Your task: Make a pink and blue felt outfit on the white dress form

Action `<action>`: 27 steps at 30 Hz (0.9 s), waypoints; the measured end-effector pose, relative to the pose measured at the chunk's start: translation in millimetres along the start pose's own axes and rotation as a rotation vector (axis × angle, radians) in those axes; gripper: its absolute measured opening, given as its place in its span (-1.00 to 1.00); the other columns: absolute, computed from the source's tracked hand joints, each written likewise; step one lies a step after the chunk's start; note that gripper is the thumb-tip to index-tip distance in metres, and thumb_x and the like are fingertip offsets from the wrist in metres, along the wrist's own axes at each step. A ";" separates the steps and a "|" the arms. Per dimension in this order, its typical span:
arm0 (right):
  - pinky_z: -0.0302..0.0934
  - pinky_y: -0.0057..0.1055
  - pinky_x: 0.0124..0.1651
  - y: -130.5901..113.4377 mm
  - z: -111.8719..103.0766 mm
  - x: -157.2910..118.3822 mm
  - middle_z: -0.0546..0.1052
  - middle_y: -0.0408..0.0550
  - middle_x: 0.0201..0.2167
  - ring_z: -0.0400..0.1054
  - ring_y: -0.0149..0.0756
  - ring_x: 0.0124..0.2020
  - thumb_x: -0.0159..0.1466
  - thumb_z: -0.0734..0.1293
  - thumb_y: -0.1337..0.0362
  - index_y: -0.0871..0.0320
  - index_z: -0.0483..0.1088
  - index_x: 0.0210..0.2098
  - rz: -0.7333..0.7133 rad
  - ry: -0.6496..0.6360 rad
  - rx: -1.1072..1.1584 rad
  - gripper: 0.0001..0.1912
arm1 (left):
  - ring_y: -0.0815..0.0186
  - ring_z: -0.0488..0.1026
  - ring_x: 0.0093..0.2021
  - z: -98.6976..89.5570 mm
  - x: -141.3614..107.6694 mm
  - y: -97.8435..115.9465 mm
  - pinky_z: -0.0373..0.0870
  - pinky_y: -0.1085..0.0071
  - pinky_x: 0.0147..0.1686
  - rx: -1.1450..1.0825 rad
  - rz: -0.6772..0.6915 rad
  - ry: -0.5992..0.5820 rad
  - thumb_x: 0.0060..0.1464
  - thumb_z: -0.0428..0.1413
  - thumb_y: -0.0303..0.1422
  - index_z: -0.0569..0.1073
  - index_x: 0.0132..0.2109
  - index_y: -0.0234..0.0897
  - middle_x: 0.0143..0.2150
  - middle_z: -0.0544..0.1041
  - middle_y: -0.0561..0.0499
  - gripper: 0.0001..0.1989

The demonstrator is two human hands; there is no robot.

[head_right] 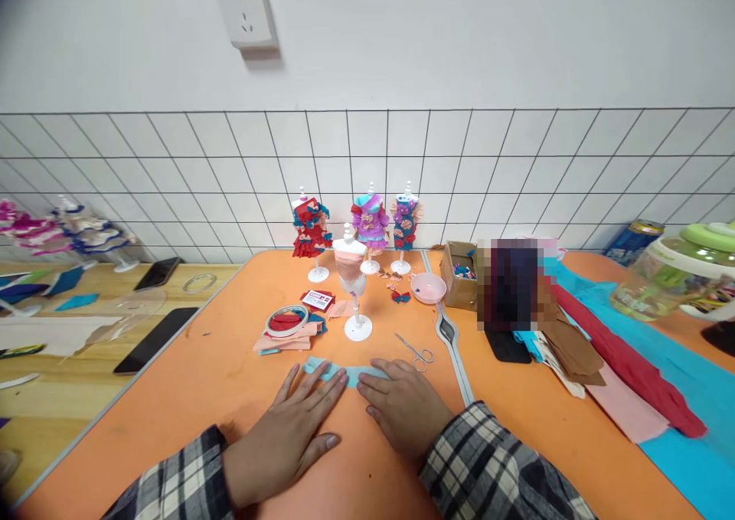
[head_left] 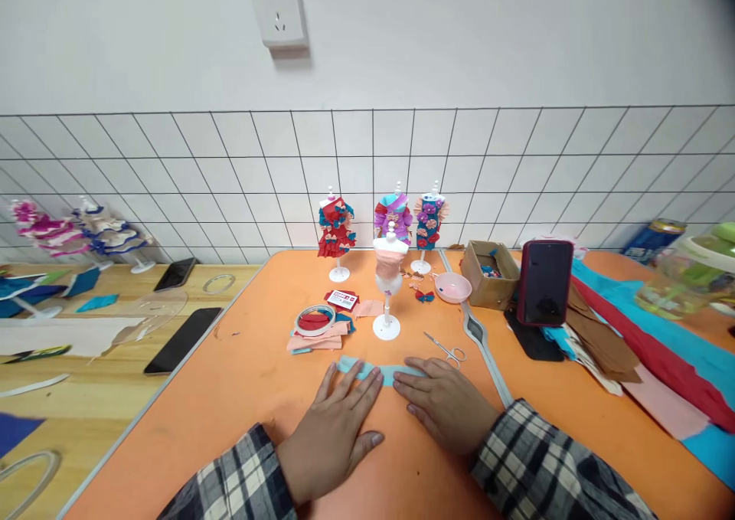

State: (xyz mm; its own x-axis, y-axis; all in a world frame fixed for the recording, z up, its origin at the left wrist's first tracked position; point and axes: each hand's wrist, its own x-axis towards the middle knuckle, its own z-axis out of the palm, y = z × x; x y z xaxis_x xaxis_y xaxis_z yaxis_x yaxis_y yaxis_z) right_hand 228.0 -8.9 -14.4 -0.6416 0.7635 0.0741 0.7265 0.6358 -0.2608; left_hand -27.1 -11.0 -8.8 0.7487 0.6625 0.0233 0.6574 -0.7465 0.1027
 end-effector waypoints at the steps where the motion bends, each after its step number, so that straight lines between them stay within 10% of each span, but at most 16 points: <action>1: 0.01 -0.01 0.20 -0.1 -0.9 0.1 0.39 -0.12 0.19 0.10 -0.03 0.26 0.38 0.12 0.23 0.03 0.30 0.19 0.004 -0.002 -0.005 -0.58 | 0.04 -0.01 0.38 0.6 -1.3 -1.1 -0.16 -0.11 0.30 -0.006 0.002 -0.002 0.31 -0.19 -0.07 -0.32 0.40 -0.08 0.40 0.08 -0.02 -0.34; 22: -0.20 0.08 0.32 3.8 -7.7 -0.7 0.38 -0.20 0.19 0.08 -0.08 0.28 0.35 0.17 0.24 -0.07 0.31 0.18 -0.009 -0.045 0.016 -0.59 | 0.04 0.01 0.38 -0.1 -17.1 -34.6 -0.30 -0.23 0.26 -0.011 -0.222 -0.038 0.33 -0.25 -0.07 -0.09 0.39 -0.08 0.40 0.05 -0.06 -0.43; 27: -0.20 0.08 0.32 2.8 -11.5 0.2 0.38 -0.20 0.19 0.08 -0.07 0.28 0.35 0.16 0.25 -0.04 0.33 0.16 -0.013 -0.065 0.035 -0.59 | 0.00 0.10 0.33 -8.4 -15.7 -31.9 -0.30 -0.16 0.26 0.104 -0.243 0.116 0.29 -0.15 -0.06 0.14 0.33 -0.16 0.37 0.17 -0.15 -0.44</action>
State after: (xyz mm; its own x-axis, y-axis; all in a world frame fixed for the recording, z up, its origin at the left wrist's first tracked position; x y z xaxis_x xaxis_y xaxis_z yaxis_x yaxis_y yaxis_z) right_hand 232.8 -5.7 -4.1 -0.6665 0.7454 0.0153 0.7096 0.6405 -0.2936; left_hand -60.5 2.9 -4.1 0.5575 0.8208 0.1243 0.8259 -0.5635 0.0166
